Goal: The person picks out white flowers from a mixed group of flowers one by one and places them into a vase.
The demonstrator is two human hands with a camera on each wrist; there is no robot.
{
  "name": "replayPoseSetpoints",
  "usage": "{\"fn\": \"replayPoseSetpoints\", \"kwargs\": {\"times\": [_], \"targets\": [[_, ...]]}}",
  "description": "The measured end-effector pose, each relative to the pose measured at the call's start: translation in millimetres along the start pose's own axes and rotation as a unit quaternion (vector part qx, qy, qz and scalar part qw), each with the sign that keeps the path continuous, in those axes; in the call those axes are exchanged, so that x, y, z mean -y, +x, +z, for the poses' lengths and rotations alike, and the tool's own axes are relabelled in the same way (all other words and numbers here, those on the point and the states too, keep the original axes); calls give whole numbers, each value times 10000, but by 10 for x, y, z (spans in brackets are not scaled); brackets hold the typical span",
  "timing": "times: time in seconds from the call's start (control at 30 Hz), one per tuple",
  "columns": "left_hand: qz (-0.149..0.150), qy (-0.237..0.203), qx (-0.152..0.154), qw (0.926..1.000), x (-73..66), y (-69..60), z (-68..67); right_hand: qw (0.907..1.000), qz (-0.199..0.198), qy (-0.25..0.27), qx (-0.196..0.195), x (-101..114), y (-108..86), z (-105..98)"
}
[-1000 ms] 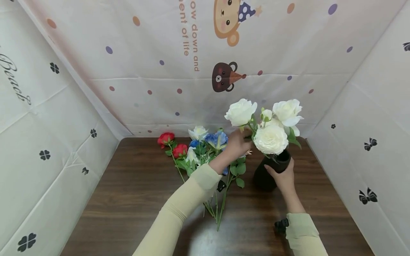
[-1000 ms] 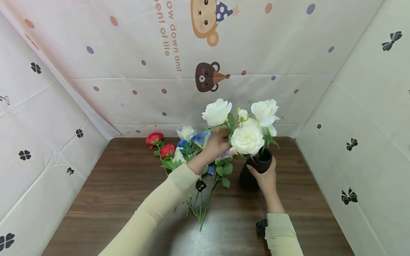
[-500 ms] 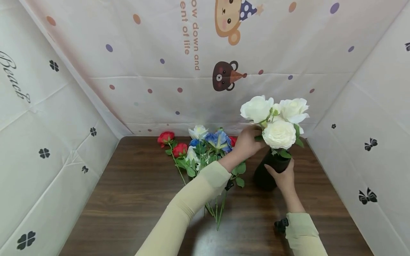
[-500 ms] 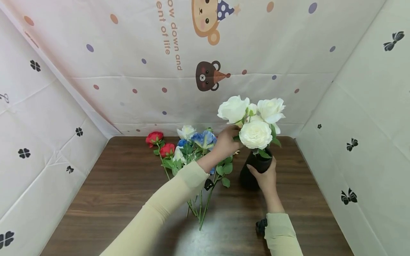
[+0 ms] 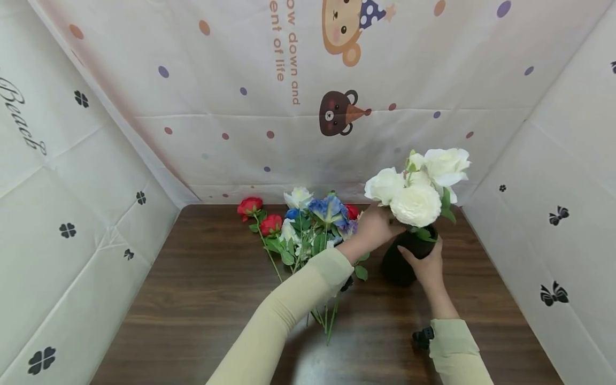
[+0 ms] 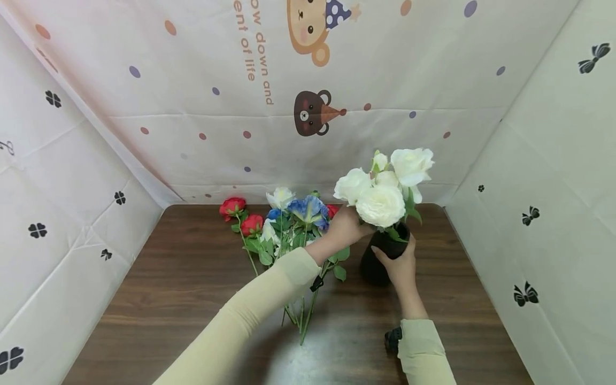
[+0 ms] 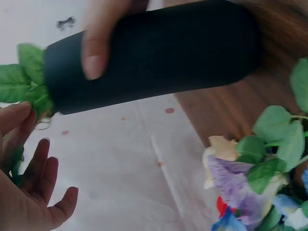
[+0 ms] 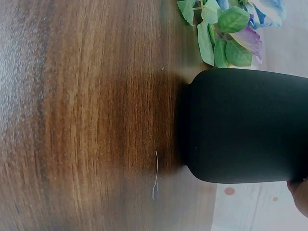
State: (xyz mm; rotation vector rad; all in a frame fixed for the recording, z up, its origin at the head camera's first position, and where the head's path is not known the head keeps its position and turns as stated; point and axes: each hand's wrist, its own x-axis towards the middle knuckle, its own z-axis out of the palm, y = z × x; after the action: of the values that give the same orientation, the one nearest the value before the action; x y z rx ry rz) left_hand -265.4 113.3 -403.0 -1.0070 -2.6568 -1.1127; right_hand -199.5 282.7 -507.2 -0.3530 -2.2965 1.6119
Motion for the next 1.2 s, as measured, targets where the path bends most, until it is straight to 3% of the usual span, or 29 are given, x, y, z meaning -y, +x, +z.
{"fn": "replayPoseSetpoints", "kwargs": {"times": [0.17,0.3,0.4,0.47,0.67,0.87,1.2], "targets": [[167,400,-400,9983,20,-30,106,9999,138,64,21,8,14,1],[205,904,-1259,9877,9,-57,256,10000,65,-23,-48,0,32,-1],[69,885,-1780,9800,-15,-98,368,9999,22,-106,-48,-1,29,-4],[-91,712,-1866,9798,-36,-123,414,9999,-1,-118,-41,-2,25,-4],[-410,-128,-1123,9928,-33,-226,391,9998,-140,-134,-55,-12,13,5],[-276,-1150,-763,9900,84,-388,246,9997,-105,-170,-111,-5,12,11],[63,-821,-268,9962,314,-759,-26,9996,61,-228,-153,-19,19,5]]}}
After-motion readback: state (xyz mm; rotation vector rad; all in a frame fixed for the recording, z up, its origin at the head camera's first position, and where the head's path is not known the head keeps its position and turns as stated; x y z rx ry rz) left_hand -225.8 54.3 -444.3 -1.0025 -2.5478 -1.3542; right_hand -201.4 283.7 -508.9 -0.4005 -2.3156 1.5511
